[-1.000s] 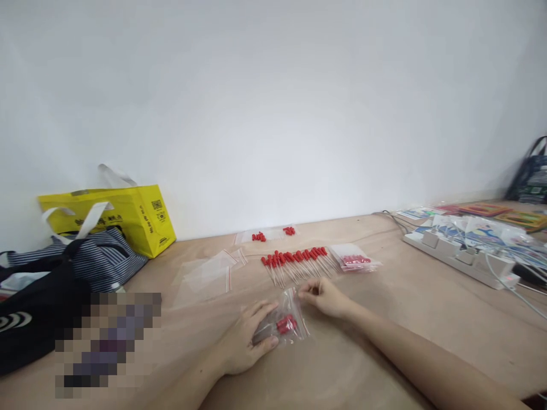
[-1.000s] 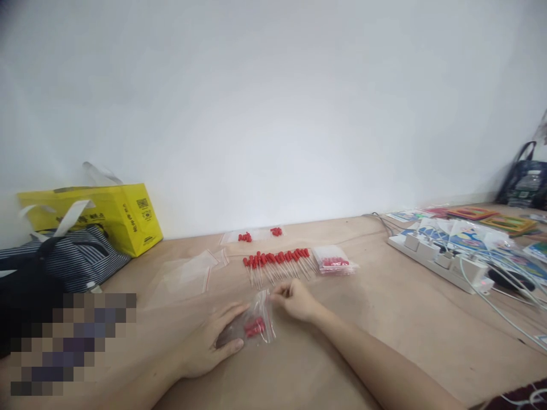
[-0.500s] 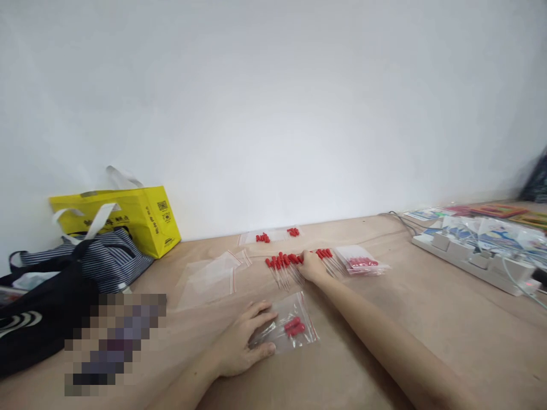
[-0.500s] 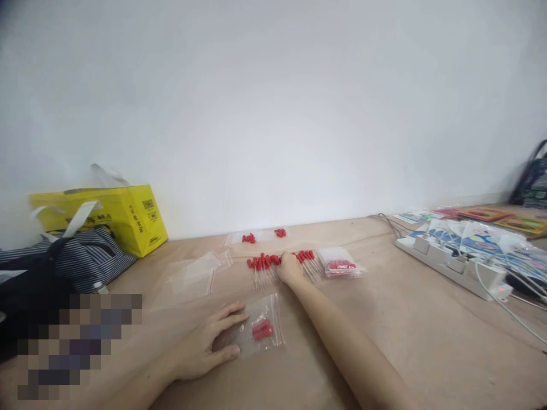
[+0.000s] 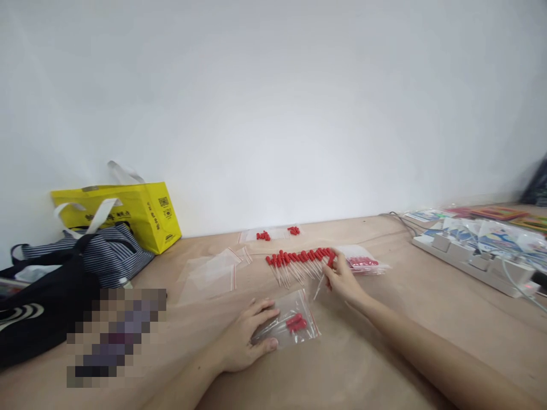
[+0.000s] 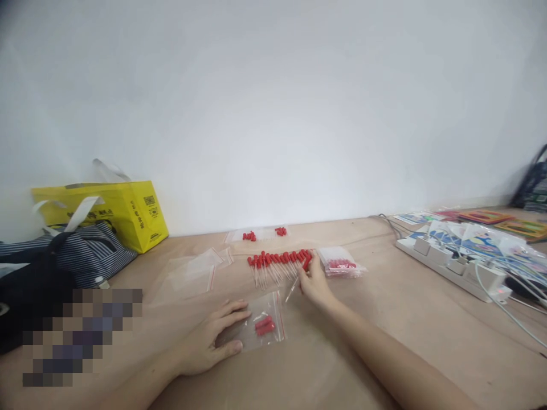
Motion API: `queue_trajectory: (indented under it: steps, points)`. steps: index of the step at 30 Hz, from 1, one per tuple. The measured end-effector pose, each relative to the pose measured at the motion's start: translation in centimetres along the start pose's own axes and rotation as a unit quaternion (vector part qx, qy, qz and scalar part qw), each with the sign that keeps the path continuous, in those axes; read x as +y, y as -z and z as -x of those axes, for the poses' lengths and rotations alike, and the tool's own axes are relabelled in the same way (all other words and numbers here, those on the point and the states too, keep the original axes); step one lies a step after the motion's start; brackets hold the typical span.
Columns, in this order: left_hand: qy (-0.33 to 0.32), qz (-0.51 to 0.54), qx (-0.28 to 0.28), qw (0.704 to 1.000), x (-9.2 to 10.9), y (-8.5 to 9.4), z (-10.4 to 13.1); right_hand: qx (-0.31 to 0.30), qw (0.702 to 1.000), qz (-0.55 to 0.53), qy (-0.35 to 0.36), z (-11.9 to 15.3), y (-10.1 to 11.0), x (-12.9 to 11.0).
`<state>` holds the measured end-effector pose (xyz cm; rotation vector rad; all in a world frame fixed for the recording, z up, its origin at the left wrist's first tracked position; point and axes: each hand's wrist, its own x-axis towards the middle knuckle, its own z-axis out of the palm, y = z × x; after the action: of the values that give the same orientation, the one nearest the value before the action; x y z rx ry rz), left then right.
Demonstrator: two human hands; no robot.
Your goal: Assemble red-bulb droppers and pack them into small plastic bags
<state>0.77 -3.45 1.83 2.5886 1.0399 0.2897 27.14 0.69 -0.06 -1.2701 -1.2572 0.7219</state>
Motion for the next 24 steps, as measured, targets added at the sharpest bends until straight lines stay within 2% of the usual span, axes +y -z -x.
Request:
queue_trajectory:
  steps: [3, 6, 10, 15, 18, 21, 24]
  points:
    - [-0.005, 0.001, 0.004, 1.000, 0.4, 0.1, -0.1, 0.007, 0.991, -0.117, -0.063, 2.1, 0.0, 0.6]
    - [0.008, -0.002, 0.003, 1.000, 0.7, 0.2, -0.1, 0.021, 0.970, -0.207, -0.128, 3.2, -1.0, 0.5]
    - [0.027, -0.003, 0.006, 1.000, 0.6, 0.1, 0.0, -0.013, 0.945, -0.282, -0.163, 4.0, -2.1, -0.4]
    - [0.037, 0.001, -0.001, 0.999, 0.3, -0.2, 0.1, -0.145, 0.962, -0.189, -0.134, 4.7, -2.1, -1.2]
    - [0.044, 0.006, -0.005, 0.999, 0.3, -0.2, 0.1, -0.196, 0.965, -0.137, -0.109, 4.6, -1.9, -1.3]
    - [0.044, 0.008, 0.000, 0.999, 0.5, -0.1, 0.0, -0.263, 0.952, -0.100, -0.124, 4.3, -1.8, -1.1]
    - [0.023, 0.007, 0.009, 1.000, 0.6, 0.0, 0.0, -0.318, 0.935, -0.115, -0.110, 3.9, -2.2, -0.8]
